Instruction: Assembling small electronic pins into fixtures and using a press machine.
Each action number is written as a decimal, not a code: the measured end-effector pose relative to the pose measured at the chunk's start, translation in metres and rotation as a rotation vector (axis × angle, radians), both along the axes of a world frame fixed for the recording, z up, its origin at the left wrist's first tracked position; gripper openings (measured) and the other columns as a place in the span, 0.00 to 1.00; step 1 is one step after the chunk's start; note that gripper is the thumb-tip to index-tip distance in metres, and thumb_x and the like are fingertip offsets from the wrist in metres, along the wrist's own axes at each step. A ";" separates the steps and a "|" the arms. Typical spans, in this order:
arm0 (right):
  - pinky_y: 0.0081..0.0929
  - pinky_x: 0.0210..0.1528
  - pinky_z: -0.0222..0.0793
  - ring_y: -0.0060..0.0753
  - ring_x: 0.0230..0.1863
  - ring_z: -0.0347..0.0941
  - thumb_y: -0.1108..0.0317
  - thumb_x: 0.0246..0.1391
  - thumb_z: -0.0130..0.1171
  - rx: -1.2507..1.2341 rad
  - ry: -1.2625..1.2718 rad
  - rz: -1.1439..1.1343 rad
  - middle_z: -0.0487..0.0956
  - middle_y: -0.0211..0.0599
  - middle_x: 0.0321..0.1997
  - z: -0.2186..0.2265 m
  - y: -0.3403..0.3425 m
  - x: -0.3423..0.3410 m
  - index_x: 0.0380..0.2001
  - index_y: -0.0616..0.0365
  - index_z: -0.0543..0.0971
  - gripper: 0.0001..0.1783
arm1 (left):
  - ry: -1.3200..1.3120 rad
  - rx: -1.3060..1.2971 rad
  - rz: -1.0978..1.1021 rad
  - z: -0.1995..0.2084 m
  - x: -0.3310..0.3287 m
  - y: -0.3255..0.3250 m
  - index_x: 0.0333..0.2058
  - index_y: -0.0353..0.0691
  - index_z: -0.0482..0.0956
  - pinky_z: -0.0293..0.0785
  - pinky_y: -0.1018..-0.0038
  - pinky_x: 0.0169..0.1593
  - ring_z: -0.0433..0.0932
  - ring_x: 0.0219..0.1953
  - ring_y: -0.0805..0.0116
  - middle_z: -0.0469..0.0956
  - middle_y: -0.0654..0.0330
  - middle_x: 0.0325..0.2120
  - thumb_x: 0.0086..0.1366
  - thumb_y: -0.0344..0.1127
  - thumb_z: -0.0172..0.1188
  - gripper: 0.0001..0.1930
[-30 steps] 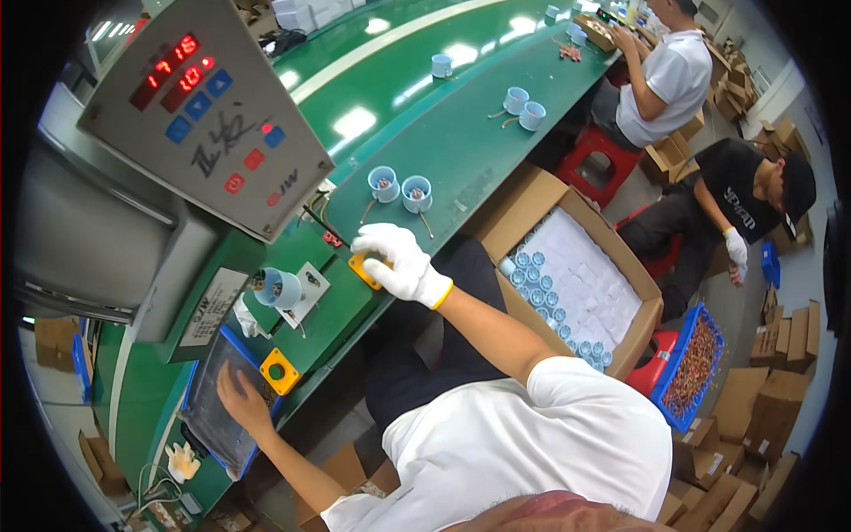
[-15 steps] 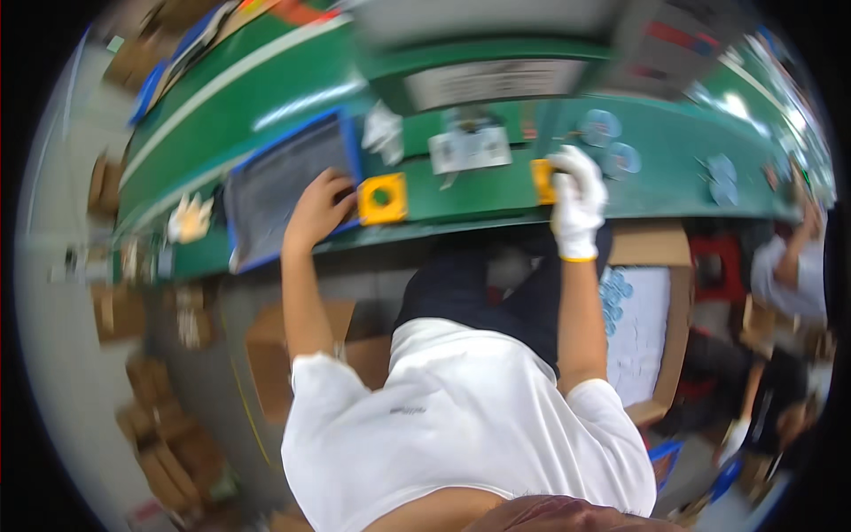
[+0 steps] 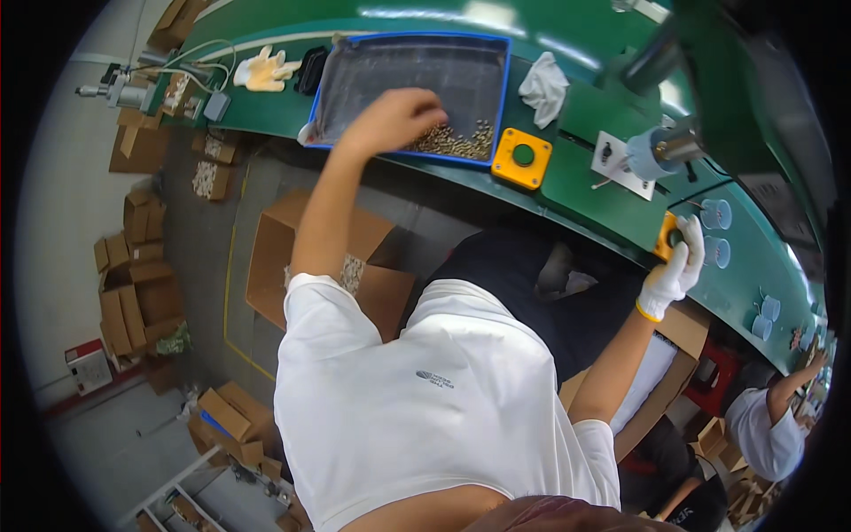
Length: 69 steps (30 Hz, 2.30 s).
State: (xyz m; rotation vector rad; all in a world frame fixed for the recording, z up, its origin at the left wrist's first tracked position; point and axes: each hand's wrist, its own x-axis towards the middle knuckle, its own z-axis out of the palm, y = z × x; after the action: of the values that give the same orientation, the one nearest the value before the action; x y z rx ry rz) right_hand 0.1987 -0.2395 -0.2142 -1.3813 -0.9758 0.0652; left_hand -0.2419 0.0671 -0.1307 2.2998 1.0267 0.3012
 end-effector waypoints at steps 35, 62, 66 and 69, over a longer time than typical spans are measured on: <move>0.47 0.68 0.76 0.45 0.58 0.82 0.68 0.73 0.49 0.054 -0.064 -0.179 0.84 0.54 0.57 -0.007 -0.001 0.001 0.59 0.73 0.81 0.22 | -0.031 -0.097 -0.353 -0.004 0.017 -0.009 0.45 0.36 0.87 0.81 0.53 0.48 0.86 0.43 0.43 0.87 0.49 0.39 0.68 0.31 0.69 0.09; 0.43 0.68 0.75 0.51 0.63 0.82 0.44 0.63 0.70 -0.519 -0.023 -0.399 0.85 0.54 0.64 0.154 0.036 0.080 0.67 0.58 0.80 0.37 | -0.177 0.078 0.052 -0.029 0.031 -0.030 0.47 0.30 0.81 0.73 0.61 0.69 0.79 0.70 0.44 0.87 0.44 0.59 0.79 0.30 0.60 0.07; 0.43 0.70 0.73 0.54 0.66 0.81 0.42 0.67 0.66 -0.348 -0.081 -0.319 0.84 0.53 0.65 0.134 0.036 0.094 0.65 0.52 0.83 0.32 | -0.171 0.060 0.074 -0.033 0.034 -0.027 0.47 0.30 0.81 0.73 0.60 0.69 0.80 0.70 0.44 0.87 0.44 0.59 0.79 0.29 0.59 0.07; 0.44 0.69 0.74 0.51 0.65 0.81 0.51 0.70 0.63 -0.614 -0.139 -0.432 0.86 0.48 0.62 0.139 0.018 0.116 0.60 0.53 0.86 0.24 | -0.176 0.066 0.068 -0.032 0.037 -0.027 0.48 0.30 0.81 0.74 0.60 0.69 0.80 0.69 0.45 0.87 0.44 0.59 0.79 0.29 0.60 0.07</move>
State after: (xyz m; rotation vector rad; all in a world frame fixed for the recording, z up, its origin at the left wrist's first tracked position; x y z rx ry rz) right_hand 0.3150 -0.2216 -0.0753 -2.1631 -0.7766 -0.0627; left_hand -0.2053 0.0401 -0.1623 2.2528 1.0207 0.5623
